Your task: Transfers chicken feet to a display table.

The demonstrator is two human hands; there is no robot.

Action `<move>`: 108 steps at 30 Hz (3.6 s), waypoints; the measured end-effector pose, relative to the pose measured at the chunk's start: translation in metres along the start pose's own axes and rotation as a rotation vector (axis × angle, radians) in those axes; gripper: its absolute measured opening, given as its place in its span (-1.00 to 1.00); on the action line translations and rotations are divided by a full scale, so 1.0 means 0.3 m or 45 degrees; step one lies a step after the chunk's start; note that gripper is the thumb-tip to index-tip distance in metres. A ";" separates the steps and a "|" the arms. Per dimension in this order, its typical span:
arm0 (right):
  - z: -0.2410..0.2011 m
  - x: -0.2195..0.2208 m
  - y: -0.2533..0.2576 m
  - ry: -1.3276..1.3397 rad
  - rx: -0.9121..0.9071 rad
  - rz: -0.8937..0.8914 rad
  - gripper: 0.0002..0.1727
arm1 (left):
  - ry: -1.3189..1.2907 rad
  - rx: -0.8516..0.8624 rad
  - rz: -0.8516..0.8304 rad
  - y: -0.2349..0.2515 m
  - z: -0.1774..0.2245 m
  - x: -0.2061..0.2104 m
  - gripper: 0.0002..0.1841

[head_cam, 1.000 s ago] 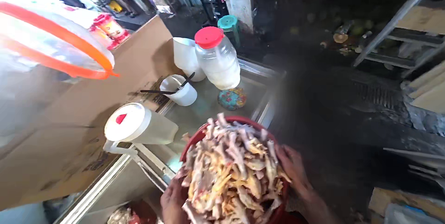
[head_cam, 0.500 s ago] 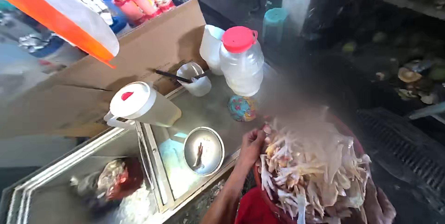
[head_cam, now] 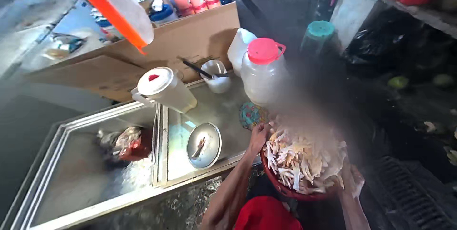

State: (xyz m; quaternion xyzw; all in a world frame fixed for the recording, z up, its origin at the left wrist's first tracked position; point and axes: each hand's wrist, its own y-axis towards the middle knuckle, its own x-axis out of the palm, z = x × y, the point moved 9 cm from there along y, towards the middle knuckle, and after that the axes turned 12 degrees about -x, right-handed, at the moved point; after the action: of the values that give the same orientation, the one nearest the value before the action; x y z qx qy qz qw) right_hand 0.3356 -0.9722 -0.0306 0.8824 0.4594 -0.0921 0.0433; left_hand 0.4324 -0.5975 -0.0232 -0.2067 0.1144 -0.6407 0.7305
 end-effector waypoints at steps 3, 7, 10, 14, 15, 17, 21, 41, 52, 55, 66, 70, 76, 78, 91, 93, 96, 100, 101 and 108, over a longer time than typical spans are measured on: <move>0.019 0.055 0.027 -0.027 0.013 -0.048 -0.56 | -0.007 -0.021 0.023 0.035 -0.030 -0.049 -0.67; -0.027 0.115 0.055 -0.138 0.052 -0.089 -0.56 | 0.009 -0.112 0.051 0.077 -0.034 -0.100 -0.63; -0.054 0.166 0.074 -0.221 0.041 -0.153 -0.50 | 0.112 -0.167 0.097 0.104 -0.062 -0.162 -0.63; -0.053 0.198 0.097 -0.190 -0.010 -0.157 -0.57 | 0.389 -0.122 0.163 0.065 0.028 -0.260 -0.59; -0.057 0.201 0.097 -0.192 -0.026 -0.159 -0.57 | 0.515 -0.064 0.243 0.021 0.087 -0.314 -0.60; -0.050 0.210 0.102 -0.217 -0.043 -0.173 -0.57 | 0.789 0.095 0.534 -0.088 0.214 -0.481 -0.66; -0.037 0.188 0.109 -0.378 0.009 -0.160 -0.49 | 1.308 -0.361 0.792 -0.176 0.082 -0.898 -0.46; -0.019 0.199 0.134 -0.164 -0.002 -0.171 -0.58 | 0.849 0.322 -0.051 0.051 0.508 0.015 -0.70; -0.010 0.193 0.145 -0.153 0.025 -0.189 -0.60 | 0.962 0.066 -0.124 0.265 0.276 -0.030 -0.55; -0.010 0.193 0.149 -0.146 0.050 -0.205 -0.62 | 0.510 -0.240 -0.324 0.316 0.140 -0.047 -0.52; 0.059 0.147 0.211 -0.040 0.136 -0.229 -0.59 | -0.341 0.088 -0.329 0.233 0.060 0.015 -0.49; 0.077 0.095 0.366 0.014 0.109 -0.315 -0.59 | -0.267 0.213 -0.286 0.166 0.123 0.153 -0.33; -0.007 -0.033 0.725 0.115 0.102 -0.431 -0.60 | -0.205 0.319 -0.042 0.132 0.223 0.470 -0.35; -0.038 -0.075 0.855 0.110 0.068 -0.449 -0.59 | -0.264 0.312 -0.083 0.162 0.221 0.572 -0.24; -0.103 -0.035 1.706 -0.009 -0.073 -0.377 -0.56 | -0.756 0.257 -0.196 0.789 0.373 1.099 -0.22; -0.133 0.013 1.861 -0.094 -0.089 -0.399 -0.57 | -0.763 0.278 -0.262 0.936 0.423 1.168 -0.15; -0.209 0.109 2.099 -0.131 -0.123 -0.418 -0.57 | -0.810 0.291 -0.324 1.149 0.523 1.258 -0.12; -0.306 0.253 2.407 -0.169 -0.103 -0.445 -0.56 | -0.952 0.264 -0.342 1.396 0.714 1.369 -0.08; -0.320 0.294 2.482 -0.170 -0.110 -0.454 -0.56 | -0.981 0.269 -0.359 1.462 0.756 1.389 -0.06; -0.365 0.716 3.046 -0.114 -0.144 -0.541 -0.57 | -0.995 0.323 -0.285 2.027 0.977 1.456 -0.08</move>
State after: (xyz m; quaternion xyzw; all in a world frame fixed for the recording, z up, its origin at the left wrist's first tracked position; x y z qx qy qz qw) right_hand 1.2178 -1.3068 0.0257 0.7569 0.6371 -0.1122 0.0927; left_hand 1.1664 -0.9247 0.0069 -0.3535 -0.2739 -0.5987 0.6645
